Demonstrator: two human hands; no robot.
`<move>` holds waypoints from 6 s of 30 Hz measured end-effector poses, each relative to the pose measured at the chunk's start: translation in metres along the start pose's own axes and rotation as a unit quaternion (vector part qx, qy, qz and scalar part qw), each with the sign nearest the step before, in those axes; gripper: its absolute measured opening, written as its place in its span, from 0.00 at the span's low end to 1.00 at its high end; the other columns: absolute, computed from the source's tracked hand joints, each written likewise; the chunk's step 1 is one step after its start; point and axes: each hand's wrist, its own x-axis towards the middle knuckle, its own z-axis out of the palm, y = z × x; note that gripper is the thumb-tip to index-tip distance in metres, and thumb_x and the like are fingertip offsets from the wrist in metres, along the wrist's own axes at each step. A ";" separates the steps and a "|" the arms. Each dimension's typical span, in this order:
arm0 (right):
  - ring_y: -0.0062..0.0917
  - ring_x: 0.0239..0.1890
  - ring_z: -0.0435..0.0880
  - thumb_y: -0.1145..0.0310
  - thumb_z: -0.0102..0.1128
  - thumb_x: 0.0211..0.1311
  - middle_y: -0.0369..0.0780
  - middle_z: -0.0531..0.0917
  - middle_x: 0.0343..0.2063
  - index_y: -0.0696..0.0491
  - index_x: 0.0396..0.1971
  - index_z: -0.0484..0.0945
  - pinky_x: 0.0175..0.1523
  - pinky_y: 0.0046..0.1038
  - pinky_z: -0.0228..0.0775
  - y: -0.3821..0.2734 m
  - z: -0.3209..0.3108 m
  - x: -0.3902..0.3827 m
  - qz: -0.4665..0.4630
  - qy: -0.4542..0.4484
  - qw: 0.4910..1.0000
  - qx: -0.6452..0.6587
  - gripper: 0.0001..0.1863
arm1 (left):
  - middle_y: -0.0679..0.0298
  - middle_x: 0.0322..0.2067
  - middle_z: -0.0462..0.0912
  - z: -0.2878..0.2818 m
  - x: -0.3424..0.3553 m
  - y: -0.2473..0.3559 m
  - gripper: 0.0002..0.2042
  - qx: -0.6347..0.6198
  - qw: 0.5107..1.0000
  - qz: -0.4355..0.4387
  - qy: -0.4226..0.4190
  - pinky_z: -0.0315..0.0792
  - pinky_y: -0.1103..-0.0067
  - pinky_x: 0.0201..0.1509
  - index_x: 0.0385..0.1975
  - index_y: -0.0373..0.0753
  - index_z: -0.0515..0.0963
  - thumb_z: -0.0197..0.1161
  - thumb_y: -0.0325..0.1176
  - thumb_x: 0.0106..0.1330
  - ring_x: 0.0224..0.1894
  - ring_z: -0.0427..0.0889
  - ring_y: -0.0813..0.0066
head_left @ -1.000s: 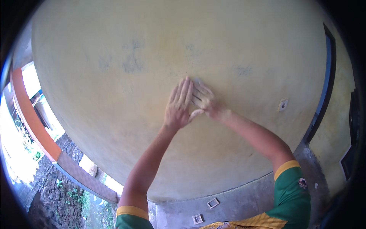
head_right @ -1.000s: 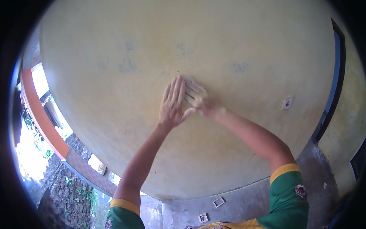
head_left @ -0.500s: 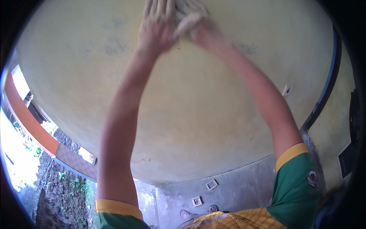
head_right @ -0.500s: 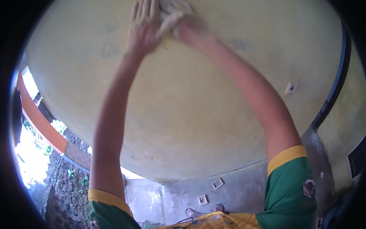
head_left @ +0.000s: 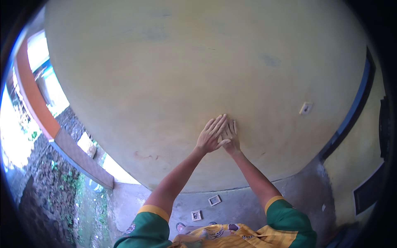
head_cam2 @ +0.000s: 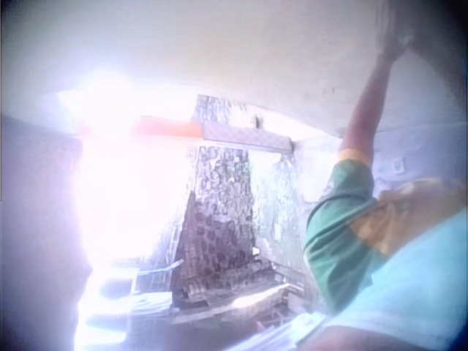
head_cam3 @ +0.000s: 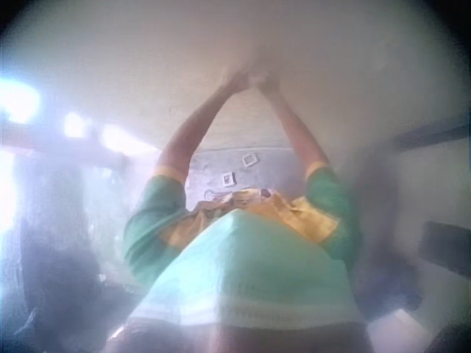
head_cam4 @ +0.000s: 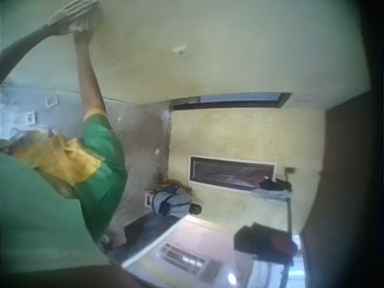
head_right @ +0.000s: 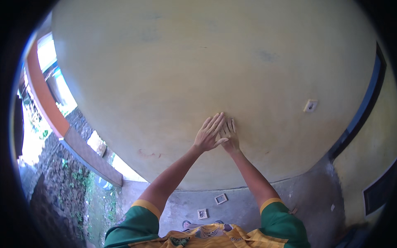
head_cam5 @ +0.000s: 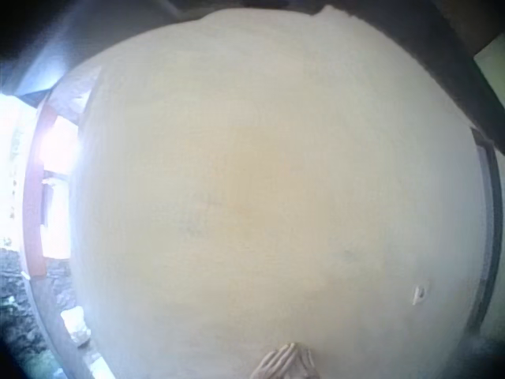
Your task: The person wipes a large, curved, beige wall surface using a small cloth or paper towel held in the right hand. The person moves the cloth in repetitive strokes across the wall while occasionally using the left hand to steady the surface.
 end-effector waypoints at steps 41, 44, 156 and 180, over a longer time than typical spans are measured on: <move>0.37 0.80 0.64 0.58 0.55 0.70 0.36 0.68 0.78 0.49 0.78 0.66 0.83 0.42 0.51 -0.479 0.089 0.299 -0.175 0.068 0.981 0.038 0.36 | 0.35 0.82 0.42 -0.231 -0.278 -0.369 0.52 0.003 0.942 -0.259 0.214 0.33 0.47 0.84 0.80 0.22 0.46 0.46 0.68 0.75 0.85 0.37 0.37; 0.38 0.80 0.65 0.59 0.56 0.70 0.38 0.70 0.76 0.49 0.77 0.68 0.81 0.43 0.55 -0.475 0.135 0.194 -0.142 -0.034 0.989 0.038 0.35 | 0.31 0.81 0.40 -0.150 -0.340 -0.338 0.55 -0.033 0.948 -0.289 0.130 0.31 0.47 0.84 0.79 0.18 0.46 0.46 0.70 0.75 0.84 0.36 0.35; 0.48 0.79 0.65 0.57 0.56 0.74 0.52 0.72 0.74 0.60 0.71 0.73 0.82 0.56 0.45 -0.510 0.056 0.406 -0.034 0.259 0.962 0.085 0.32 | 0.43 0.76 0.66 -0.304 -0.335 -0.499 0.22 0.114 0.924 -0.188 0.312 0.53 0.49 0.82 0.72 0.37 0.74 0.47 0.30 0.81 0.81 0.59 0.40; 0.51 0.79 0.65 0.58 0.57 0.73 0.54 0.73 0.73 0.61 0.71 0.73 0.82 0.56 0.45 -0.505 0.055 0.399 -0.046 0.268 0.959 0.080 0.33 | 0.36 0.76 0.61 -0.502 -0.151 -0.563 0.19 0.177 0.861 -0.071 0.471 0.64 0.54 0.78 0.68 0.31 0.75 0.49 0.30 0.83 0.79 0.59 0.37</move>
